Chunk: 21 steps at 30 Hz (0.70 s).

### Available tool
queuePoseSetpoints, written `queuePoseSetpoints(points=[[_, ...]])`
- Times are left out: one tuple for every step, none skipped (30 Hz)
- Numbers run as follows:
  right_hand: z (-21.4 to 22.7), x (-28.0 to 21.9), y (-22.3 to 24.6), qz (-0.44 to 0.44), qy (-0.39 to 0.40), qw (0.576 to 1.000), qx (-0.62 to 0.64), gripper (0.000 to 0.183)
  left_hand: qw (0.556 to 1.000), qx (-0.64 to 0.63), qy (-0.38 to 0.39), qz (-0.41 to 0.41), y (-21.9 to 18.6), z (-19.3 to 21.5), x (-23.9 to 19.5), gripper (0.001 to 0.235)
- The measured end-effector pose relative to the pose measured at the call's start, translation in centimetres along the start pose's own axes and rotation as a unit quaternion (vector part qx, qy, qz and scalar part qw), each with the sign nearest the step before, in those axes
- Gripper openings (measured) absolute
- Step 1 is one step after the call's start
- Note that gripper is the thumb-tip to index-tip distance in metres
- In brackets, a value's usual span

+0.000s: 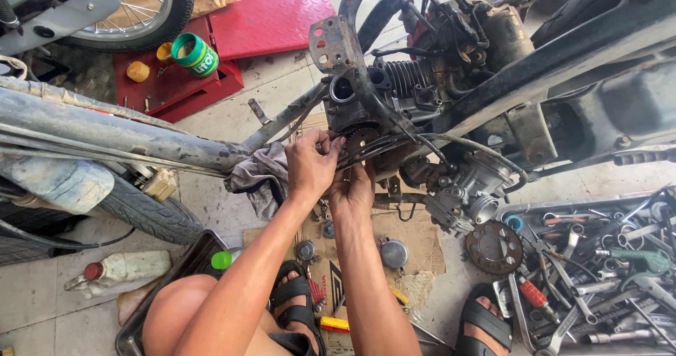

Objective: Disassembling and adjusting components of a motorcycle engine using power tools and a screwdriver

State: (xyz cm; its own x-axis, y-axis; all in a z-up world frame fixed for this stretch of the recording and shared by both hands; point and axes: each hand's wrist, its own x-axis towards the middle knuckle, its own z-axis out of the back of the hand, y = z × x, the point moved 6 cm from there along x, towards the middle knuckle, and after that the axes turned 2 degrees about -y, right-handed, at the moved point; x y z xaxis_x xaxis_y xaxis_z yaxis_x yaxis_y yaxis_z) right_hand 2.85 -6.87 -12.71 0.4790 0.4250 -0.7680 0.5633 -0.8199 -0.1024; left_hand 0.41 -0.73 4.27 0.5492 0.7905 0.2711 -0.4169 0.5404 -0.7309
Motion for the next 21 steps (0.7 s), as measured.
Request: queuePoseSetpoints(points=[[-0.1, -0.1, -0.1, -0.006, -0.002, 1.0, 0.004, 0.04, 1.0, 0.003, -0.004, 0.003, 0.3, 0.0, 0.0, 0.04], [-0.2, 0.0, 0.0, -0.006, -0.002, 1.0, 0.004, 0.04, 1.0, 0.003, -0.004, 0.002, 0.3, -0.1, -0.1, 0.04], [-0.2, 0.1, 0.0, -0.006, 0.001, 1.0, -0.003, 0.038, 1.0, 0.001, -0.003, 0.001, 0.4, -0.1, -0.1, 0.039], [-0.3, 0.1, 0.0, -0.006, 0.004, 1.0, -0.01, 0.037, 1.0, -0.001, -0.003, 0.0, 0.5, -0.1, -0.2, 0.039], [-0.5, -0.2, 0.0, -0.007, 0.003, 1.0, -0.01, 0.037, 1.0, 0.0, -0.003, 0.0, 0.6, -0.1, -0.1, 0.039], [-0.7, -0.5, 0.1, -0.005, 0.002, 1.0, -0.012, 0.039, 1.0, 0.0, 0.001, 0.001, 0.7, -0.2, 0.0, 0.039], [-0.9, -0.9, 0.2, -0.003, 0.0, 1.0, -0.015, 0.041, 1.0, 0.001, 0.005, 0.001, 0.8, -0.2, 0.0, 0.039], [-1.0, -0.9, 0.3, -0.003, 0.0, 1.0, -0.016, 0.041, 1.0, 0.001, 0.005, 0.001, 0.5, -0.1, 0.0, 0.039], [-1.1, -0.9, 0.3, -0.001, 0.004, 1.0, -0.014, 0.042, 1.0, 0.002, 0.009, 0.004, 0.2, -0.1, -0.1, 0.038], [-1.3, -1.0, 0.4, 0.001, 0.01, 1.0, -0.012, 0.044, 1.0, 0.003, 0.013, 0.005, -0.1, 0.0, 0.0, 0.037], [-1.3, -0.8, 0.3, 0.0, 0.01, 1.0, -0.011, 0.044, 1.0, 0.003, 0.013, 0.005, -0.1, 0.0, 0.0, 0.037], [-1.3, -0.6, 0.3, -0.002, 0.011, 1.0, -0.012, 0.044, 1.0, 0.009, 0.017, 0.005, -0.2, 0.0, 0.0, 0.036], [-1.2, -0.4, 0.3, -0.005, 0.012, 1.0, -0.012, 0.043, 1.0, 0.014, 0.022, 0.006, -0.2, -0.1, 0.0, 0.036], [-1.5, -0.7, 0.3, -0.005, 0.012, 1.0, -0.012, 0.043, 1.0, 0.015, 0.021, 0.005, 0.1, -0.2, 0.0, 0.036], [-1.7, -1.1, 0.4, -0.002, 0.009, 1.0, -0.007, 0.045, 0.999, 0.018, 0.026, 0.009, 0.4, -0.4, 0.0, 0.036], [-1.9, -1.4, 0.5, 0.001, 0.005, 1.0, 0.0, 0.047, 0.999, 0.022, 0.031, 0.012, 0.7, -0.6, 0.0, 0.036], [-1.9, -1.6, 0.4, 0.001, 0.005, 1.0, 0.001, 0.047, 0.999, 0.022, 0.032, 0.011, 0.5, -0.5, 0.0, 0.036], [-2.1, -1.7, 0.4, 0.005, 0.006, 1.0, -0.004, 0.046, 0.999, 0.02, 0.034, 0.014, 0.4, -0.4, 0.0, 0.035], [-2.2, -1.8, 0.5, 0.01, 0.008, 1.0, -0.008, 0.046, 0.999, 0.018, 0.037, 0.017, 0.3, -0.4, 0.0, 0.035], [-1.9, -1.6, 0.4, 0.009, 0.007, 1.0, -0.009, 0.046, 0.999, 0.018, 0.037, 0.018, 0.3, -0.4, 0.0, 0.035], [-1.7, -1.4, 0.4, 0.012, 0.006, 1.0, -0.005, 0.045, 0.999, 0.018, 0.029, 0.018, 0.4, -0.4, -0.1, 0.035]])
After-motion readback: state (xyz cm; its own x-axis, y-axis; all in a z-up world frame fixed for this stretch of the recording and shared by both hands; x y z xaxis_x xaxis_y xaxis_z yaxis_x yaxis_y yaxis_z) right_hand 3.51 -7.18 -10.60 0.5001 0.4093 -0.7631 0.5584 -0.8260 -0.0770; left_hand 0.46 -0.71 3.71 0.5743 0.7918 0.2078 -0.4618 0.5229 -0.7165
